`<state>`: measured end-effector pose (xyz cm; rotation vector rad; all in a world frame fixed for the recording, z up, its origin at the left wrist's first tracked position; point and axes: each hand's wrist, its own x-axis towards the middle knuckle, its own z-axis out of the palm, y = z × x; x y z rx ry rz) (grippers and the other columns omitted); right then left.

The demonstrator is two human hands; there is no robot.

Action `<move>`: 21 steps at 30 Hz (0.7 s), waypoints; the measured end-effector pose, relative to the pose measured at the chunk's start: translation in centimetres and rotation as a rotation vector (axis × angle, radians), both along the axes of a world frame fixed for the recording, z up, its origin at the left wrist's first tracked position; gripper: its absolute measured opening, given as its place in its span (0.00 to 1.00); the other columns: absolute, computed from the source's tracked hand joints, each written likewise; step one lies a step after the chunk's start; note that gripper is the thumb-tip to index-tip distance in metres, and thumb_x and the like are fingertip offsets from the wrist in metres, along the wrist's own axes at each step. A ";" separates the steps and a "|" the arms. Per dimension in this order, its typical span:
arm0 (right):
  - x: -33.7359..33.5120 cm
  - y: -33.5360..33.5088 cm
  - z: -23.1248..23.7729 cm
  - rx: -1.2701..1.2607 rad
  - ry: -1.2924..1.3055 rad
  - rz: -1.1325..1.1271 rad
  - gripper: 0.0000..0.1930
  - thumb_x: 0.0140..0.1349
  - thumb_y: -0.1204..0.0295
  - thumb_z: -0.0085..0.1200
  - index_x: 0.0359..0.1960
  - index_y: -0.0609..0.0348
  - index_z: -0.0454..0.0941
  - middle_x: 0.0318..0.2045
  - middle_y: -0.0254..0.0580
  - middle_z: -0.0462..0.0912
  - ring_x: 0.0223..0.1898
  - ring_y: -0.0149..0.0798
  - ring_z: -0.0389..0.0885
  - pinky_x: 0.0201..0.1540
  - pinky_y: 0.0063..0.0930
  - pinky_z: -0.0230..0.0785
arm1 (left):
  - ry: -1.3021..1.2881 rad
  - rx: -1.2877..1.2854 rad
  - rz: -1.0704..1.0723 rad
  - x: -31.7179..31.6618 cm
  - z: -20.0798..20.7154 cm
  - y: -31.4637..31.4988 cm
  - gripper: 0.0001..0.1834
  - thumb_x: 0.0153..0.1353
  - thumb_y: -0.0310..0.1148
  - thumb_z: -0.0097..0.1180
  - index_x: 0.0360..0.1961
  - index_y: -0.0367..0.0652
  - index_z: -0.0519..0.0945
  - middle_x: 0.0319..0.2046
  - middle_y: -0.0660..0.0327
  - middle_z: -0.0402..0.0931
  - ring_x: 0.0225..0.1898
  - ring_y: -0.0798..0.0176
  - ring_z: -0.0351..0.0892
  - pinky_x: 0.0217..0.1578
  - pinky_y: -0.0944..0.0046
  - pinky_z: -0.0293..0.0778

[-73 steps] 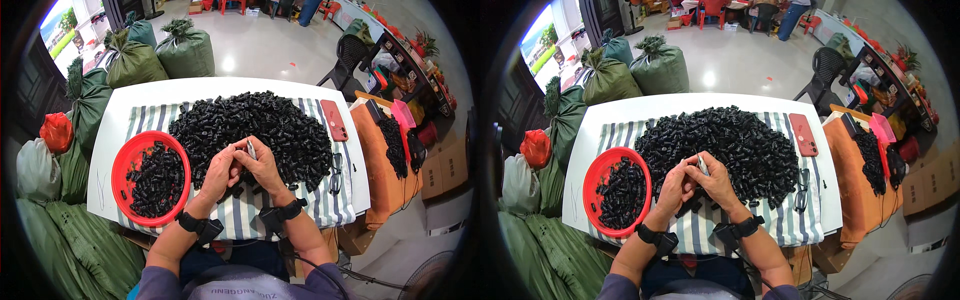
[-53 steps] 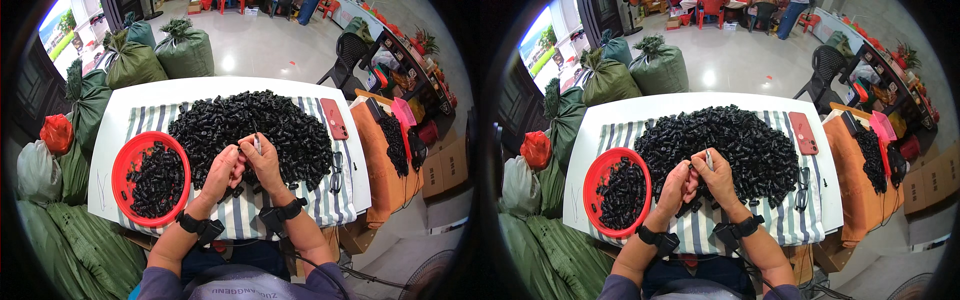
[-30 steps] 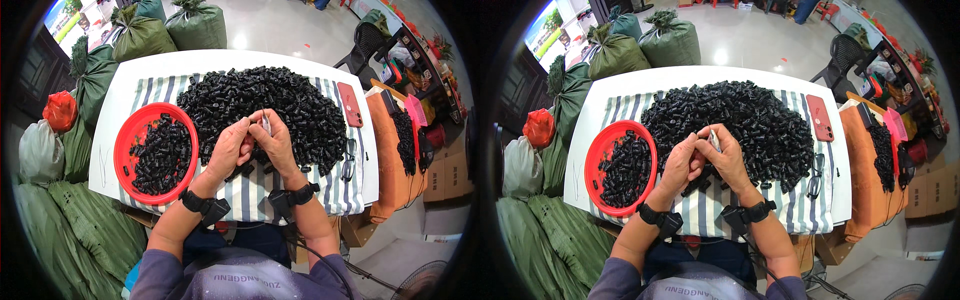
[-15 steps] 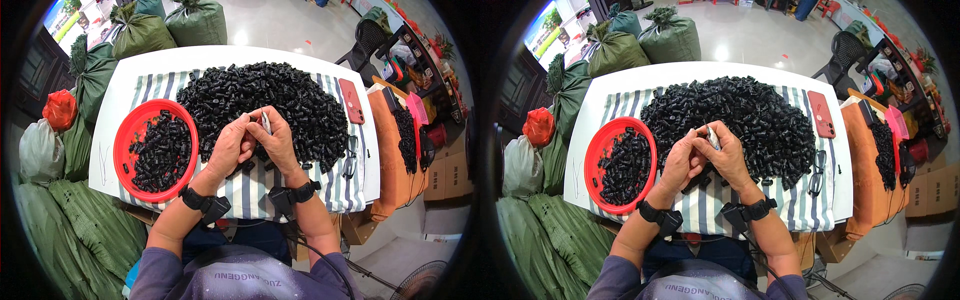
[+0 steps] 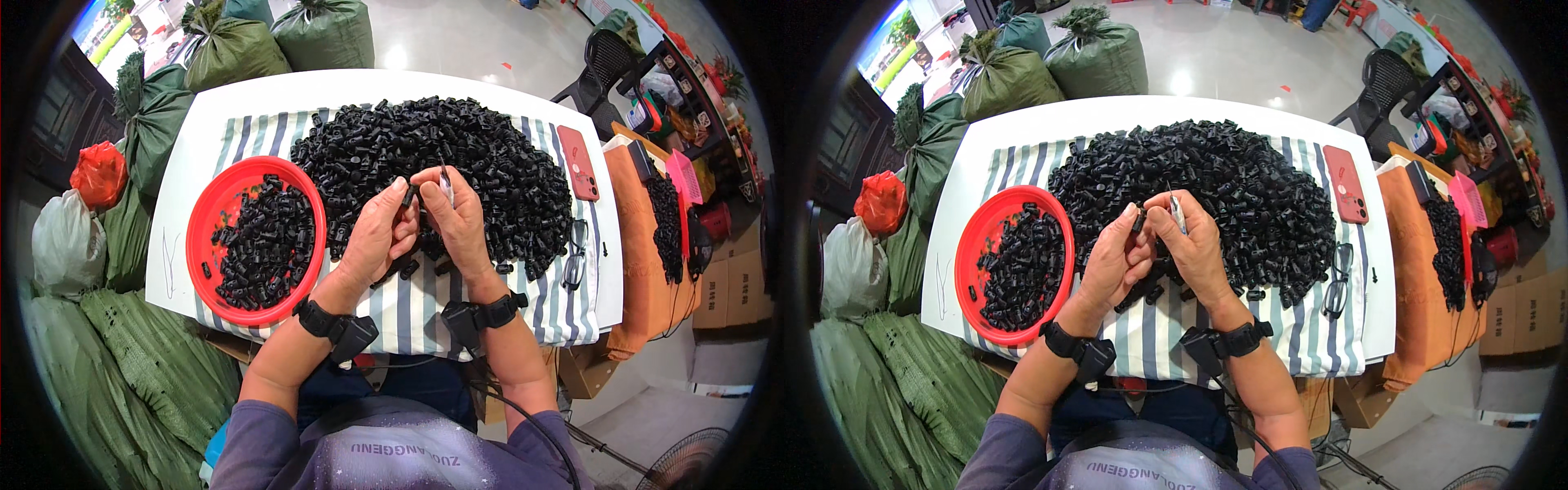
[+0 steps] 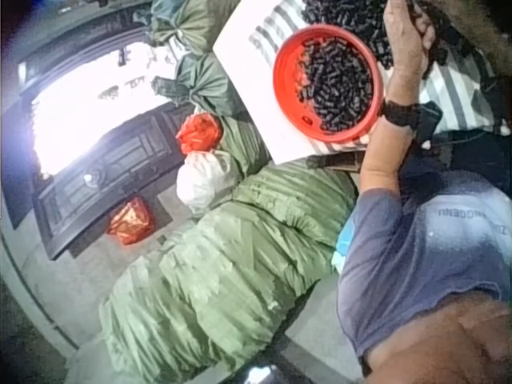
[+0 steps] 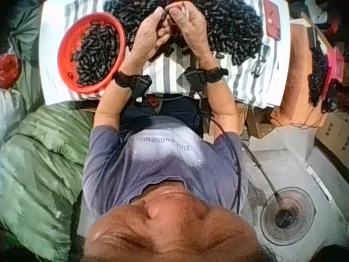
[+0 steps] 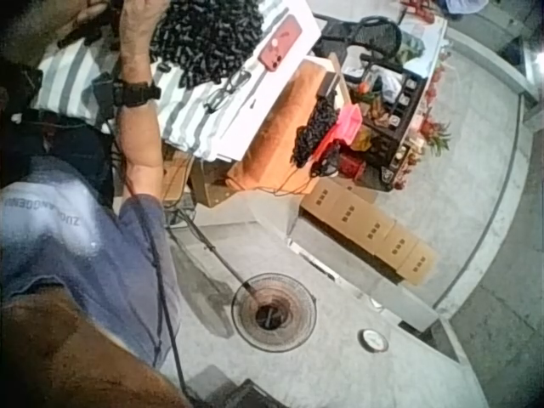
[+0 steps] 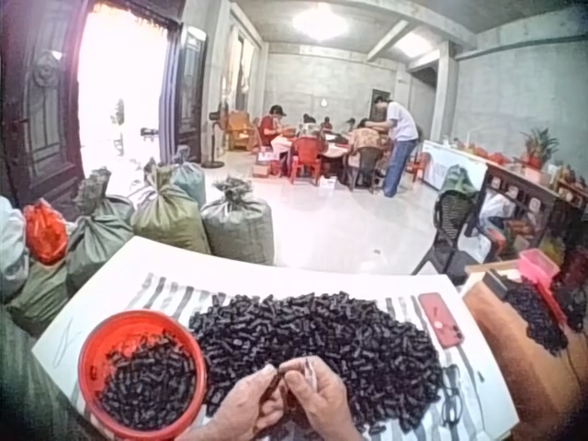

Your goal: Sort small black plastic shoe components from a pile into a red bowl.

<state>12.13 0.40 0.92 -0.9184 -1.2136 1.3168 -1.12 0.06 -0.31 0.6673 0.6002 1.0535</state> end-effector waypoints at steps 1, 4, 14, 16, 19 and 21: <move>-0.1 0.0 0.1 0.075 -0.071 -0.021 0.12 0.63 0.64 0.52 0.40 0.61 0.73 0.24 0.29 0.76 0.28 0.22 0.74 0.30 0.17 0.67 | -0.002 -0.018 0.011 -0.2 0.0 0.1 0.19 0.69 0.46 0.38 0.28 0.43 0.69 0.16 0.70 0.58 0.12 0.78 0.54 0.09 0.79 0.52; 0.0 0.1 -0.4 0.273 -0.273 -0.037 0.21 0.63 0.57 0.50 0.51 0.58 0.70 0.25 0.34 0.78 0.28 0.27 0.77 0.32 0.20 0.69 | -0.010 -0.014 0.051 -0.3 0.1 0.1 0.19 0.69 0.46 0.38 0.27 0.45 0.69 0.13 0.72 0.57 0.09 0.78 0.52 0.08 0.79 0.51; -0.6 -0.8 1.1 0.352 -0.741 -0.065 0.25 0.59 0.54 0.52 0.57 0.47 0.68 0.39 0.45 0.81 0.33 0.44 0.82 0.34 0.30 0.73 | 0.005 -0.026 0.156 -0.5 -0.3 0.1 0.15 0.69 0.46 0.38 0.33 0.49 0.71 0.16 0.74 0.60 0.11 0.81 0.54 0.08 0.80 0.53; -0.7 -0.8 1.1 0.354 -0.757 -0.075 0.24 0.59 0.55 0.53 0.56 0.47 0.69 0.38 0.45 0.82 0.32 0.44 0.82 0.33 0.30 0.74 | -0.010 -0.011 0.139 -0.6 -0.5 0.1 0.15 0.69 0.46 0.38 0.34 0.48 0.71 0.16 0.74 0.60 0.12 0.81 0.55 0.08 0.80 0.53; -0.8 -0.6 0.7 0.388 -0.743 -0.092 0.24 0.58 0.55 0.53 0.56 0.47 0.69 0.37 0.45 0.82 0.30 0.44 0.82 0.32 0.30 0.73 | -0.013 -0.004 0.129 -0.6 -0.3 0.1 0.16 0.69 0.47 0.38 0.36 0.48 0.71 0.17 0.74 0.62 0.12 0.81 0.56 0.08 0.80 0.53; -0.9 -0.6 0.5 0.382 -0.735 -0.099 0.24 0.58 0.56 0.54 0.55 0.47 0.70 0.36 0.45 0.82 0.29 0.44 0.82 0.30 0.30 0.73 | -0.001 -0.015 0.144 -0.4 0.0 0.0 0.16 0.69 0.47 0.38 0.37 0.48 0.71 0.18 0.73 0.64 0.12 0.82 0.58 0.08 0.80 0.53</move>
